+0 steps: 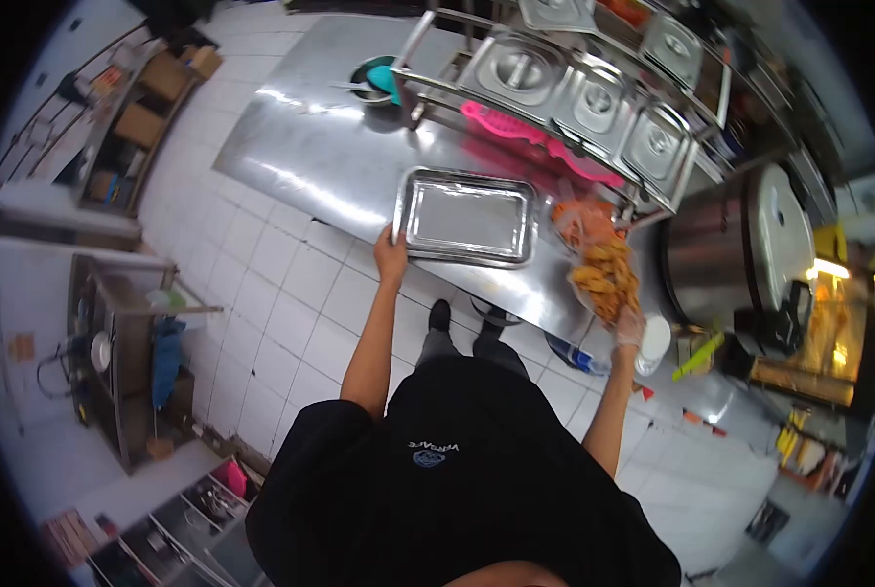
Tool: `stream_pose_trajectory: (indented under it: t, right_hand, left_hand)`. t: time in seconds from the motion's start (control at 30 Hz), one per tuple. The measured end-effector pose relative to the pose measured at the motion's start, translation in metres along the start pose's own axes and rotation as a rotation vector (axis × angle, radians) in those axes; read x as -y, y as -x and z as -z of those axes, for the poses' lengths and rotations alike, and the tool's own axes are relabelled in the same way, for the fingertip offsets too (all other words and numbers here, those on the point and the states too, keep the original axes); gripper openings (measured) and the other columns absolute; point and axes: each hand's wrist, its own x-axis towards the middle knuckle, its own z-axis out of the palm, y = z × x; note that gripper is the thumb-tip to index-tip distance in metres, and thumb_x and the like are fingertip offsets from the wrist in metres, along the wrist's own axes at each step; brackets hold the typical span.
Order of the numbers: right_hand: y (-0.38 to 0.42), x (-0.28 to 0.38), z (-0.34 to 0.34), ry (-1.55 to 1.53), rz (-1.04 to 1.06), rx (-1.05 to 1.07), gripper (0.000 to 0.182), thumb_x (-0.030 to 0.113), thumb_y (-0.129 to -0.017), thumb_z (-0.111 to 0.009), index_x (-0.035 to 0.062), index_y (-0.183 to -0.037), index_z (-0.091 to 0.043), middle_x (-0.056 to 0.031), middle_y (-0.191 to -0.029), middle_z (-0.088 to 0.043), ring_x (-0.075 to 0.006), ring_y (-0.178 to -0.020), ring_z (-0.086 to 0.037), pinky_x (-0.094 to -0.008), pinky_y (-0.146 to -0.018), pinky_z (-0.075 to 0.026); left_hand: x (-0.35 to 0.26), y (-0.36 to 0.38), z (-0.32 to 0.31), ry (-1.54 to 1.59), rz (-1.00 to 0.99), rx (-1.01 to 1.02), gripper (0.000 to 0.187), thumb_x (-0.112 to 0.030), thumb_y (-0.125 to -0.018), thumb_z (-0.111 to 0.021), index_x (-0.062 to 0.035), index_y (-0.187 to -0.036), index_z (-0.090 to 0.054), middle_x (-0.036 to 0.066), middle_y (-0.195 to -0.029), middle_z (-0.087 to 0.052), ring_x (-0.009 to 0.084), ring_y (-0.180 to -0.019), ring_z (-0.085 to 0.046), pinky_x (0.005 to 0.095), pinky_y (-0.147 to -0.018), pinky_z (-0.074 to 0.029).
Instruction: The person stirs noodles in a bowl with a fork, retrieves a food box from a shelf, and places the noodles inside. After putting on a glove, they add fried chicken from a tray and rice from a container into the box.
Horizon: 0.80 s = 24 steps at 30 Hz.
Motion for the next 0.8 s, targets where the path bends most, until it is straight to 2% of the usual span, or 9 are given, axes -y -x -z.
stream_pose_trajectory:
  t: [0.03, 0.07, 0.2, 0.27, 0.33, 0.43, 0.53, 0.6, 0.8]
  right_hand:
    - [0.013, 0.013, -0.016, 0.09, 0.173, -0.007, 0.042, 0.031, -0.092, -0.054, 0.0068, -0.125, -0.046, -0.011, -0.102, -0.057, -0.0229, -0.09, -0.061, -0.0371, -0.058, -0.058]
    - [0.047, 0.081, -0.043, -0.076, 0.046, -0.01, 0.04, 0.033, -0.092, -0.048, -0.001, -0.111, -0.056, -0.0152, -0.094, -0.058, -0.0253, -0.081, -0.061, -0.0371, -0.062, -0.054]
    - [0.038, 0.113, -0.119, -0.062, 0.185, 0.254, 0.039, 0.029, -0.091, -0.048, -0.0026, -0.113, -0.053, -0.0191, -0.097, -0.057, -0.0255, -0.08, -0.061, -0.0371, -0.066, -0.052]
    - [0.013, 0.109, -0.169, 0.364, 0.681, -0.023, 0.034, 0.021, -0.086, -0.05, -0.0015, -0.112, -0.053, -0.0215, -0.093, -0.057, -0.0285, -0.079, -0.06, -0.0394, -0.066, -0.051]
    - [0.035, 0.185, -0.201, 0.271, 0.435, 0.158, 0.034, 0.015, -0.081, -0.05, -0.0006, -0.112, -0.053, -0.024, -0.096, -0.058, -0.0342, -0.082, -0.06, -0.0426, -0.072, -0.049]
    - [0.036, 0.209, -0.256, 0.278, 0.485, 0.068, 0.038, 0.014, -0.079, -0.052, 0.0001, -0.113, -0.052, -0.0242, -0.098, -0.058, -0.0386, -0.085, -0.059, -0.0444, -0.077, -0.047]
    - [0.026, 0.232, -0.289, 0.418, 0.457, 0.142, 0.04, 0.016, -0.076, -0.055, 0.0002, -0.113, -0.05, -0.0244, -0.101, -0.057, -0.0396, -0.089, -0.057, -0.046, -0.08, -0.047]
    - [0.022, 0.226, -0.311, 0.558, 0.792, 0.012, 0.041, 0.018, -0.073, -0.058, 0.0002, -0.109, -0.05, -0.0222, -0.098, -0.056, -0.0377, -0.094, -0.056, -0.0465, -0.08, -0.047]
    - [0.055, 0.273, -0.302, 0.683, 0.685, 0.131, 0.051, 0.022, -0.073, -0.061, 0.0024, -0.117, -0.046, -0.0189, -0.104, -0.052, -0.0348, -0.099, -0.054, -0.0452, -0.083, -0.047]
  left_hand:
    - [0.001, -0.002, -0.003, 0.071, 0.003, 0.003, 0.033, -0.009, -0.086, -0.06, 0.0015, -0.117, -0.057, 0.014, -0.097, -0.065, 0.0201, -0.09, -0.061, 0.0307, -0.08, -0.046]
    - [-0.003, -0.003, -0.005, 0.083, 0.002, 0.031, 0.033, -0.009, -0.086, -0.06, 0.0015, -0.117, -0.057, 0.014, -0.097, -0.065, 0.0201, -0.09, -0.061, 0.0307, -0.08, -0.046]
    - [-0.005, -0.015, 0.003, 0.078, 0.069, 0.073, 0.034, -0.01, -0.088, -0.058, 0.001, -0.12, -0.055, 0.015, -0.108, -0.063, 0.0233, -0.099, -0.059, 0.0318, -0.087, -0.044]
    - [-0.017, -0.022, 0.008, 0.062, 0.097, 0.103, 0.034, -0.012, -0.088, -0.057, 0.0018, -0.12, -0.055, 0.018, -0.114, -0.06, 0.027, -0.107, -0.057, 0.034, -0.092, -0.042]
    - [-0.006, -0.039, 0.006, 0.056, 0.049, 0.09, 0.034, -0.012, -0.088, -0.057, 0.0019, -0.119, -0.055, 0.019, -0.115, -0.06, 0.0286, -0.108, -0.056, 0.0348, -0.092, -0.042]
    - [-0.005, -0.063, 0.003, 0.031, -0.04, 0.049, 0.034, -0.014, -0.088, -0.056, 0.0019, -0.118, -0.056, 0.02, -0.117, -0.059, 0.0323, -0.11, -0.055, 0.0362, -0.094, -0.041]
    - [-0.022, -0.082, 0.005, -0.045, 0.008, 0.065, 0.033, -0.014, -0.089, -0.056, 0.0013, -0.118, -0.056, 0.02, -0.117, -0.058, 0.032, -0.11, -0.055, 0.0359, -0.094, -0.041]
    - [-0.025, -0.092, 0.004, -0.032, -0.058, 0.068, 0.032, -0.014, -0.088, -0.056, 0.0012, -0.117, -0.057, 0.02, -0.117, -0.059, 0.032, -0.11, -0.055, 0.0356, -0.094, -0.041]
    - [-0.01, -0.112, 0.01, -0.032, -0.01, 0.099, 0.031, -0.014, -0.088, -0.056, -0.0001, -0.116, -0.058, 0.019, -0.113, -0.061, 0.0311, -0.106, -0.057, 0.0353, -0.092, -0.042]
